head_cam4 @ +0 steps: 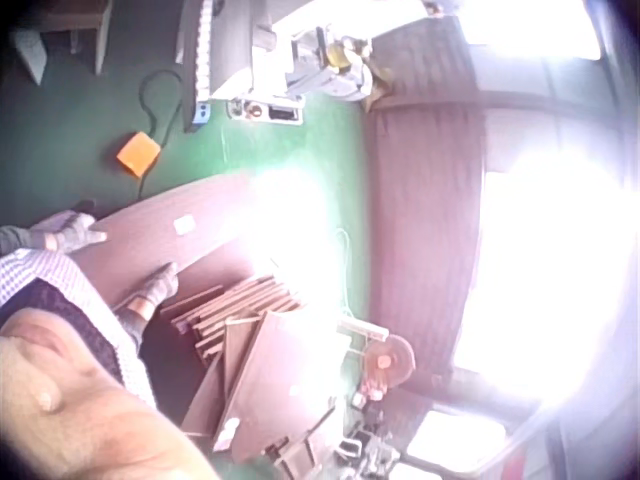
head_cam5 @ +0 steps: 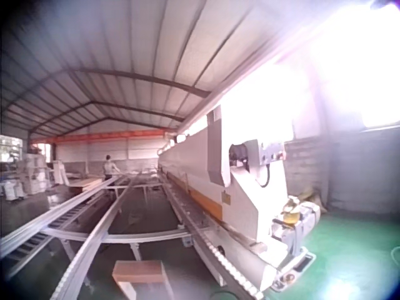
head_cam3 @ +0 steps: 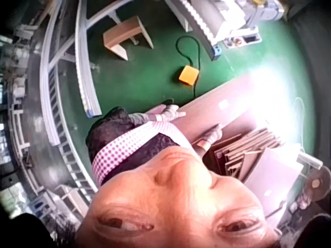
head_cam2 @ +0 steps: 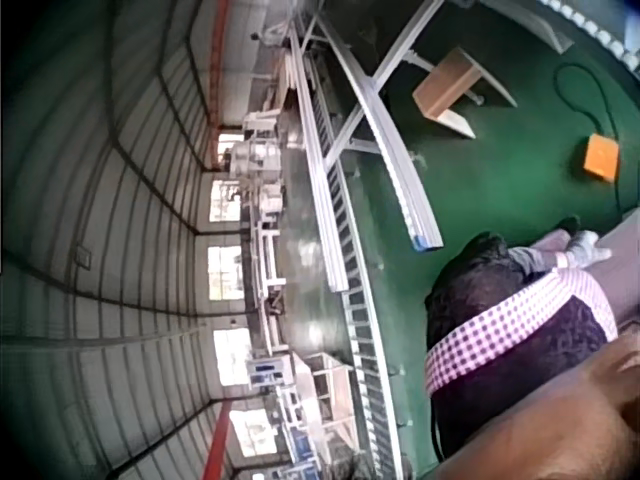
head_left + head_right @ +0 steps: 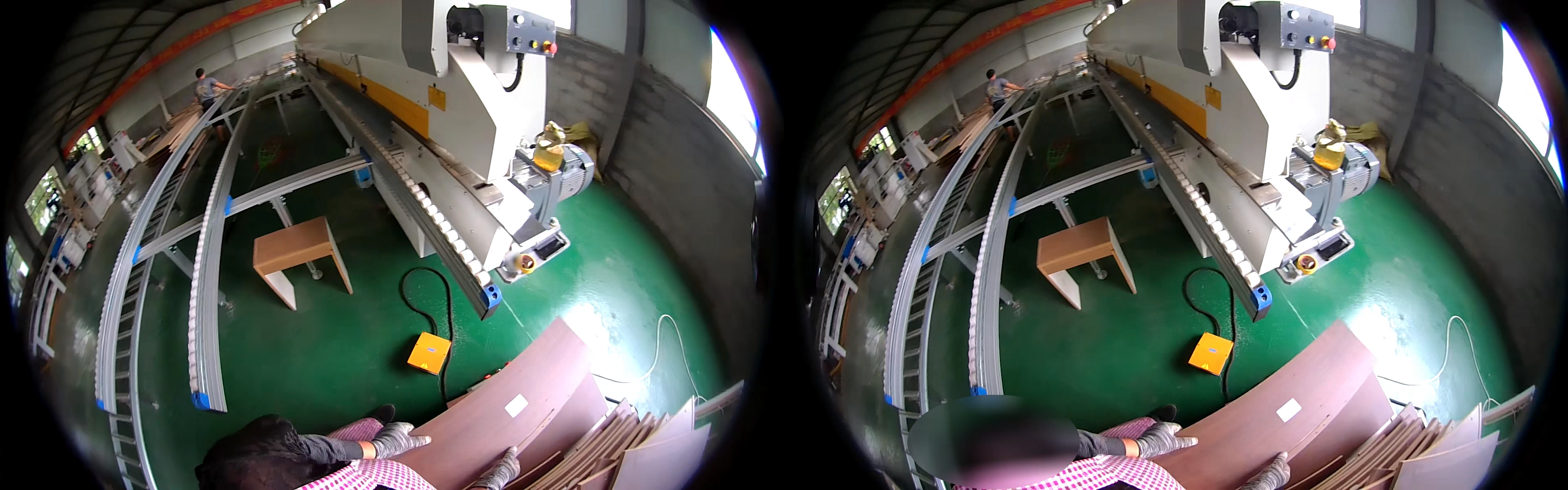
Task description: The person moves wood panels from a conveyor belt and stacks them on top of each other on a pallet.
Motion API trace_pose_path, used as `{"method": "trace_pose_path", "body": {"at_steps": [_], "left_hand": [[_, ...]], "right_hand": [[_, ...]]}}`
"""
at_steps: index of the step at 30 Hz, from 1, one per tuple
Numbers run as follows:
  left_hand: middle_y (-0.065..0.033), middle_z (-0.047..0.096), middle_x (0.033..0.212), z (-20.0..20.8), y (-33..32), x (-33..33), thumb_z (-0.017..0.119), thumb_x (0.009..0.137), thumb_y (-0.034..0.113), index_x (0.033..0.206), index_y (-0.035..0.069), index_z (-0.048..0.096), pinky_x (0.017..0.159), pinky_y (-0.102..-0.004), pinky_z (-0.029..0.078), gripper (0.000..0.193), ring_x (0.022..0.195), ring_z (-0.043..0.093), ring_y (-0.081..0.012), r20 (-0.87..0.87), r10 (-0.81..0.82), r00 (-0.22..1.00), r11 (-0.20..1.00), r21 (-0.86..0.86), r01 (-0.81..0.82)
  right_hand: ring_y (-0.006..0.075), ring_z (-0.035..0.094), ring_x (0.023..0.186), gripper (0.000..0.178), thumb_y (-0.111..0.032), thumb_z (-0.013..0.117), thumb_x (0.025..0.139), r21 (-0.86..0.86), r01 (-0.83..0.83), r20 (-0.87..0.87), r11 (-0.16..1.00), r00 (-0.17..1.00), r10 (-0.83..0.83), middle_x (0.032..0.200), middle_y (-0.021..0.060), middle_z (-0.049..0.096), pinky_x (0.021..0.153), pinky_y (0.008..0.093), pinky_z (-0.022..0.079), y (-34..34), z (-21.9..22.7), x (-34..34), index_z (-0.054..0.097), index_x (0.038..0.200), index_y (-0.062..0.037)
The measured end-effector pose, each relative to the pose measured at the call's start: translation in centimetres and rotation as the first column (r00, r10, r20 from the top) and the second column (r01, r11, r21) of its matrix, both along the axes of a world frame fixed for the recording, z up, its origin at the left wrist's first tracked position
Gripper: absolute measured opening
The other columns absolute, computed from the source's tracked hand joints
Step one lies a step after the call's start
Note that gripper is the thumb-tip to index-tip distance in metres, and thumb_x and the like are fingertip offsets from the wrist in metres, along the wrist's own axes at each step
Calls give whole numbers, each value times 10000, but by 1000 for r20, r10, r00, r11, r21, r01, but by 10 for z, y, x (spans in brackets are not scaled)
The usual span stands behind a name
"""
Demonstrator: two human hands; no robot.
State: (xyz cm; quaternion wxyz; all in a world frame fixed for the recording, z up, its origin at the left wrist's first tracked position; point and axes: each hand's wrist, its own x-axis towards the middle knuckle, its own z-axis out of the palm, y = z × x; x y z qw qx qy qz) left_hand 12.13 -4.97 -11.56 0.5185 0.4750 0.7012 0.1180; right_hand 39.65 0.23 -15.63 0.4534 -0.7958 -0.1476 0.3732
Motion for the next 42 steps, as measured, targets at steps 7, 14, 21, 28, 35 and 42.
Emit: {"method": "trace_pose_path", "body": {"at_steps": [7,14,21,28,35,42], "left_hand": [[-184,639,816,57,20,1,669,767,543,908,-22,638,694,-400,484,584,734,611,-299,-39,-385,922,875,302,378],[-23,642,861,55,-86,66,722,822,298,960,-12,623,718,-269,472,353,756,555,-101,660,-353,663,918,382,108],[-29,649,876,105,-199,142,697,842,311,986,-17,626,734,-253,468,365,769,559,-87,563,-647,515,760,421,495],[-71,668,894,178,-277,254,679,830,119,1058,-44,608,736,-259,501,289,774,608,-122,500,-823,270,536,525,661],[-158,680,810,216,-331,395,702,781,274,965,-27,655,696,-315,506,355,725,656,-230,62,-992,107,124,512,850],[-207,658,817,236,-399,563,675,771,362,985,-33,636,724,-391,501,451,803,637,-360,39,-995,-94,-50,620,783]], "right_hand": [[179,503,583,299,-274,588,888,254,182,382,950,884,-271,650,97,570,542,371,418,-87,135,-31,592,749,-9],[223,614,719,298,-275,653,853,444,455,277,772,750,-601,794,126,661,689,343,485,-243,201,0,623,949,6],[52,476,639,210,-180,637,879,525,645,234,556,518,-823,740,-8,579,588,233,440,-429,229,34,603,947,15],[77,492,631,198,-207,634,867,558,783,-5,275,334,-943,749,-3,581,604,250,440,-560,244,98,607,910,-15],[184,609,894,456,-190,737,765,601,752,-260,271,504,-823,1038,67,607,794,333,522,-683,252,192,561,1147,-16],[258,634,863,418,-117,719,722,663,733,-410,150,524,-746,975,100,637,799,393,534,-764,253,321,571,1098,-11]]}}
